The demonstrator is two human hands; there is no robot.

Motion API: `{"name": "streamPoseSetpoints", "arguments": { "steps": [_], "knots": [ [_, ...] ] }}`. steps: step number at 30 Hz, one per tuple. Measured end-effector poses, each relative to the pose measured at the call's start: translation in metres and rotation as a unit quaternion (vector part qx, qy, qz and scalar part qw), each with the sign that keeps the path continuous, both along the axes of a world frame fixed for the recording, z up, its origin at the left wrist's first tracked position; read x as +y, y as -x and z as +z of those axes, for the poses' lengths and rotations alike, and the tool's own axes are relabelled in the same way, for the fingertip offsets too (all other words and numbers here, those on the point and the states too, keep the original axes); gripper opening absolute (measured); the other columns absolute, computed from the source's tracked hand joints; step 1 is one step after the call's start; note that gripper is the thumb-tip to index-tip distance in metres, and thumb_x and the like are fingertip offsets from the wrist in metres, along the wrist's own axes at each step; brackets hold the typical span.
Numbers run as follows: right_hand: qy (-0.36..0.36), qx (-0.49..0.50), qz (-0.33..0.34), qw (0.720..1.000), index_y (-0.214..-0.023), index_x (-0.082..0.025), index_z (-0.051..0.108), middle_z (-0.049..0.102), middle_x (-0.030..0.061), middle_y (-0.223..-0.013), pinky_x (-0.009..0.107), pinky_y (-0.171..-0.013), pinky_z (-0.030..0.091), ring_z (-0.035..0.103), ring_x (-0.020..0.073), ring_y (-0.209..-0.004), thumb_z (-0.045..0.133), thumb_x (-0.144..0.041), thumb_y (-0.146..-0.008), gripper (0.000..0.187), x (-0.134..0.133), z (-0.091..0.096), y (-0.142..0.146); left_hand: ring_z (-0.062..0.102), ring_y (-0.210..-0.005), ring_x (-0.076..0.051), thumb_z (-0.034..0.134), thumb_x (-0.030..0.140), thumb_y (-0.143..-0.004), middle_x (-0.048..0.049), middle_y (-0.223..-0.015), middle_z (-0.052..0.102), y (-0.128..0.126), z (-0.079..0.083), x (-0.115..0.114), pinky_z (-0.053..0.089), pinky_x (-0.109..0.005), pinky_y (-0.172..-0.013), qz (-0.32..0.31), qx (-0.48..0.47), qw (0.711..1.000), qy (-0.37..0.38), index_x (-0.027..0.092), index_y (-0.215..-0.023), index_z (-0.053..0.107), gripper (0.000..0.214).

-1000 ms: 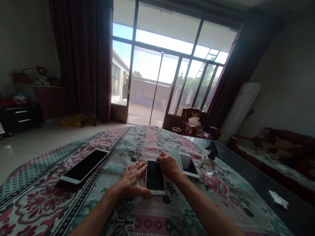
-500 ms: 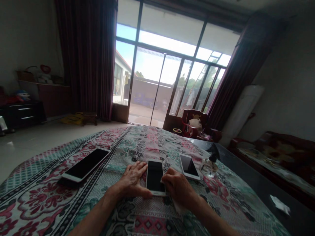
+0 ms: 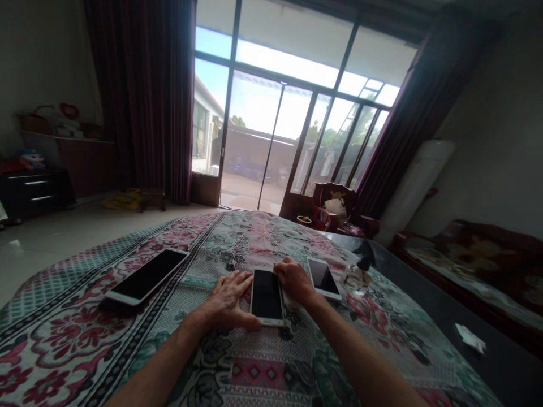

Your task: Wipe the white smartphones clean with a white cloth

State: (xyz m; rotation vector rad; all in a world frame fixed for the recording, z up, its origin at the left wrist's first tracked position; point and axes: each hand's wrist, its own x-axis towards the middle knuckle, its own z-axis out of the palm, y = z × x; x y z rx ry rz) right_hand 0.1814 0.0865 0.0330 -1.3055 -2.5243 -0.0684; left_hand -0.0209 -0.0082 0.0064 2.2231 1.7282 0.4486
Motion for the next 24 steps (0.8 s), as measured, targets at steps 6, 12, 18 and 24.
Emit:
{"name": "streamPoseSetpoints", "arguments": {
  "steps": [6,12,18,24],
  "knots": [
    [-0.001,0.02,0.013,1.0,-0.085,-0.021,0.069,0.06,0.0033,-0.091,0.021,-0.073,0.038,0.058,0.0121,-0.081,0.048,-0.024,-0.093,0.023,-0.026,-0.004,-0.01,0.018,-0.144,-0.034,0.067,0.068,-0.059,-0.008,-0.156,0.027,0.001,-0.006,0.004,0.016,-0.051,-0.115,-0.01,0.009,1.0,-0.012,0.022,-0.146,0.032,0.105],
    [0.001,0.042,0.027,0.999,-0.085,-0.022,0.069,0.061,0.0028,-0.089,0.021,-0.073,0.039,0.058,0.0124,-0.08,0.047,-0.022,-0.094,0.024,-0.059,-0.007,-0.02,0.022,-0.143,-0.035,0.067,0.068,-0.059,-0.0088,-0.154,0.032,0.002,-0.01,0.004,0.019,-0.05,-0.115,-0.001,0.012,0.999,-0.034,0.021,-0.145,0.035,0.103],
    [0.005,0.042,0.012,0.999,-0.085,-0.023,0.069,0.06,0.0025,-0.09,0.021,-0.069,0.039,0.058,0.0124,-0.078,0.047,-0.025,-0.094,0.023,-0.083,-0.01,-0.026,0.028,-0.14,-0.034,0.068,0.068,-0.06,-0.0085,-0.151,0.039,0.001,-0.008,0.0,0.022,-0.05,-0.114,-0.002,0.007,0.998,-0.057,0.023,-0.142,0.041,0.097],
    [0.007,0.066,-0.014,0.998,-0.091,-0.023,0.069,0.061,0.0032,-0.095,0.021,-0.07,0.039,0.059,0.0125,-0.081,0.048,-0.024,-0.093,0.021,-0.099,-0.015,-0.026,0.031,-0.14,-0.031,0.067,0.065,-0.064,-0.0071,-0.15,0.04,0.001,-0.006,-0.004,0.022,-0.044,-0.115,0.003,0.016,0.998,-0.055,0.025,-0.139,0.044,0.089]
  ]
}}
